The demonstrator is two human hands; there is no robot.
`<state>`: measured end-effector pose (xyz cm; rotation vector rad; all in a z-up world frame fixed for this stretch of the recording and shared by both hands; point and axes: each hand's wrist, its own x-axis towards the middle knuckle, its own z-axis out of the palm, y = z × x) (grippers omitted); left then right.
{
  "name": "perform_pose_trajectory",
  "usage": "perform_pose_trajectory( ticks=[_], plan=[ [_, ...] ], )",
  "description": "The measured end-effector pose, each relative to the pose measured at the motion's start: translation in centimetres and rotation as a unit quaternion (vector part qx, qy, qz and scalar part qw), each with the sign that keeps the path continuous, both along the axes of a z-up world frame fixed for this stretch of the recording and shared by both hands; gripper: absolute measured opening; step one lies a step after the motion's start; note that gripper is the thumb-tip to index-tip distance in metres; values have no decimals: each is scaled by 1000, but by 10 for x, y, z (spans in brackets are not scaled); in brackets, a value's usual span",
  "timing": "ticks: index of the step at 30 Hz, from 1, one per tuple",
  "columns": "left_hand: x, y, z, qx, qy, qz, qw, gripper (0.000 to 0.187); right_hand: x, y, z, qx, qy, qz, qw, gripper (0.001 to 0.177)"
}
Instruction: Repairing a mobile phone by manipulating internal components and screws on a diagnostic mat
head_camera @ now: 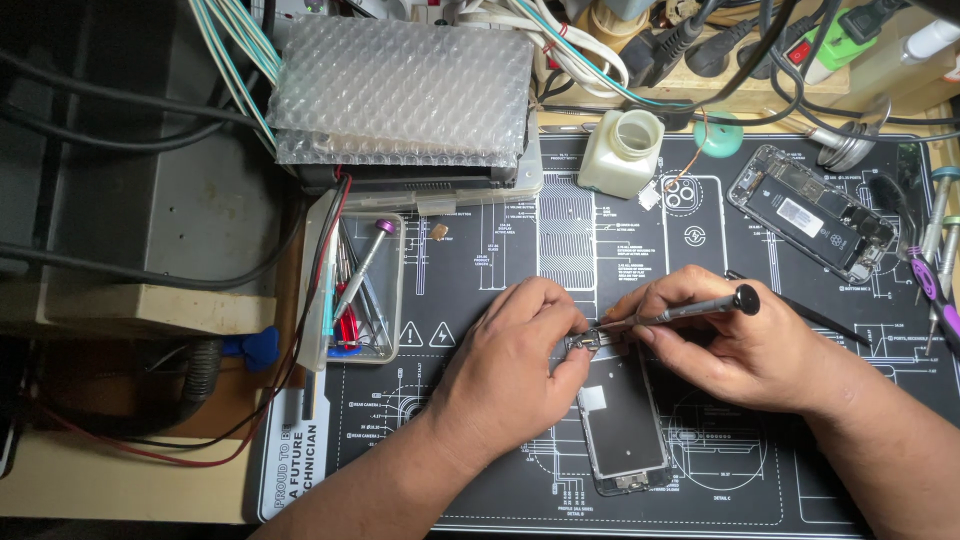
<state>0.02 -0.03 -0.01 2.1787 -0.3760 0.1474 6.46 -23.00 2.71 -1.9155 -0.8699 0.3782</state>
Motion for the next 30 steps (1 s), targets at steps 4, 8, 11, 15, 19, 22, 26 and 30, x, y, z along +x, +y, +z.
perform_pose_trajectory(
  ticks=[4,8,11,15,19,22,26,30],
  plan=[
    [1,1,2,7,11,-3,1000,15,3,-2,3,3,-1,5,1000,11],
    [-1,1,1,4,4,-9,1000,16,1,-10,4,40,28,-2,999,12],
    [1,1,2,7,-10,-19,1000,17,4,-17,6,43,20,-24,999,13],
    [1,0,-1,-1,-21,-13,1000,6,11,-37,10,49,-62,-65,995,21],
    [3,1,0,8,-21,-16,1000,4,18,-59,22,25,-105,-139,984,21],
    [3,4,1,-5,-16,-13,1000,6,24,-76,20,95,-73,-212,970,25],
    [8,8,4,-14,6,29,999,7,28,-81,26,93,-112,-242,959,22],
    [8,12,4,4,38,62,997,7,29,-77,31,48,-114,-249,961,24]
  ],
)
